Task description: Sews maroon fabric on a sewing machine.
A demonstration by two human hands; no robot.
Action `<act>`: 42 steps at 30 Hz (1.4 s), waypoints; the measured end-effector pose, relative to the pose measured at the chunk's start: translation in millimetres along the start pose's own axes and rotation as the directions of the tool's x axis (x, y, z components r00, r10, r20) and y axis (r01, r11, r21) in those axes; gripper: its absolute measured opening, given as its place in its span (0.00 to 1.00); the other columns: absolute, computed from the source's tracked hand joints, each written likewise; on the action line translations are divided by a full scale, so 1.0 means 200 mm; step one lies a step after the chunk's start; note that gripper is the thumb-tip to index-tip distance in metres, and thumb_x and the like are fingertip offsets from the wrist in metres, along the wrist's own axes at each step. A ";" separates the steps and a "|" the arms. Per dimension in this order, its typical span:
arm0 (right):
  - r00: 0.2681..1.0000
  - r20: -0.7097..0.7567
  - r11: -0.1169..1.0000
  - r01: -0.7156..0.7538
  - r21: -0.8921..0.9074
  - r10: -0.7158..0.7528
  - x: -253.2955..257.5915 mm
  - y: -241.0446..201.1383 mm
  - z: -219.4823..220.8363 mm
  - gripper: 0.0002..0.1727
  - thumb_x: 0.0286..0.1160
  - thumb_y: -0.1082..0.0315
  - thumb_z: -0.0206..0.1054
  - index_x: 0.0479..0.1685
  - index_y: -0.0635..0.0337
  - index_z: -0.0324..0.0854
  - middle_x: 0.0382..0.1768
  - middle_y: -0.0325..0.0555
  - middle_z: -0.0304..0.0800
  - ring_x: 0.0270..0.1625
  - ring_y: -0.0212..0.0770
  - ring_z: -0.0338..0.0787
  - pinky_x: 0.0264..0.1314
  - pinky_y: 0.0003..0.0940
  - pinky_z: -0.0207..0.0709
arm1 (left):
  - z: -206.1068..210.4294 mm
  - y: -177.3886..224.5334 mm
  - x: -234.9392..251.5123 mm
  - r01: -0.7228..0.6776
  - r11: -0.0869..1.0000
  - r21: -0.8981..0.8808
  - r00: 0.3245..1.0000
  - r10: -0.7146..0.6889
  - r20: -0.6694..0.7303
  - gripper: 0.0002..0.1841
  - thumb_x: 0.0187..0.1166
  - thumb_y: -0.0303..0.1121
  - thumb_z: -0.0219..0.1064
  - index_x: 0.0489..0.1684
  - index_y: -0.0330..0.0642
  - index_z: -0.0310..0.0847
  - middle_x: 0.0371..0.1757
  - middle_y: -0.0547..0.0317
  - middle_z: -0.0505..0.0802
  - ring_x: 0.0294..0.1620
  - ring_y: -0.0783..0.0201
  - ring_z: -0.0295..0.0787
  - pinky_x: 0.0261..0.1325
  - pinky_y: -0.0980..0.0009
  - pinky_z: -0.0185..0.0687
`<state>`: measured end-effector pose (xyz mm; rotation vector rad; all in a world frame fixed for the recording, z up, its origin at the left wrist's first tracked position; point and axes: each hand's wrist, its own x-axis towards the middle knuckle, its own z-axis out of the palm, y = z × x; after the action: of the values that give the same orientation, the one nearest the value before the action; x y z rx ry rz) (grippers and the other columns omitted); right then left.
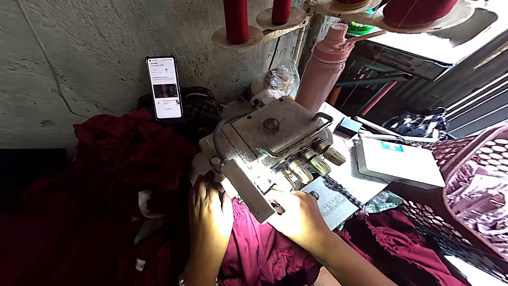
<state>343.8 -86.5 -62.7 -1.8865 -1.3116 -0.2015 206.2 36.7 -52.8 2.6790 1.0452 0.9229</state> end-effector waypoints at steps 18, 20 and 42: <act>0.791 0.207 0.788 -0.604 0.117 0.576 0.46 0.68 -0.34 0.14 0.88 0.62 0.58 0.43 0.65 0.79 0.29 0.35 0.74 0.30 0.20 0.71 0.39 0.24 0.70 | -0.03 0.01 -0.03 0.173 0.920 -0.352 0.985 -0.161 0.061 0.10 0.84 0.32 0.55 0.44 0.36 0.81 0.34 0.55 0.86 0.44 0.58 0.84 0.57 0.47 0.69; 0.819 0.219 0.786 -0.571 0.237 0.529 0.46 0.77 -0.31 0.08 0.87 0.65 0.59 0.36 0.52 0.76 0.23 0.22 0.73 0.23 0.12 0.72 0.28 0.14 0.70 | -0.05 0.04 -0.01 0.043 0.993 -0.112 0.997 -0.036 0.067 0.10 0.81 0.32 0.60 0.33 0.37 0.83 0.29 0.51 0.86 0.39 0.50 0.85 0.49 0.48 0.70; 0.835 0.085 0.700 -0.507 0.503 0.543 0.19 0.93 -0.21 0.12 0.85 0.64 0.57 0.59 0.59 0.75 0.34 0.27 0.83 0.24 0.18 0.80 0.24 0.17 0.75 | -0.22 -0.03 0.29 0.078 0.986 -0.149 0.768 0.036 0.639 0.13 0.70 0.41 0.78 0.28 0.39 0.90 0.30 0.52 0.91 0.41 0.54 0.87 0.54 0.45 0.70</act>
<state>530.1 -112.1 -112.2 -1.6800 -0.6297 0.3513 210.9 73.4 9.1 2.5137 0.7808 0.0340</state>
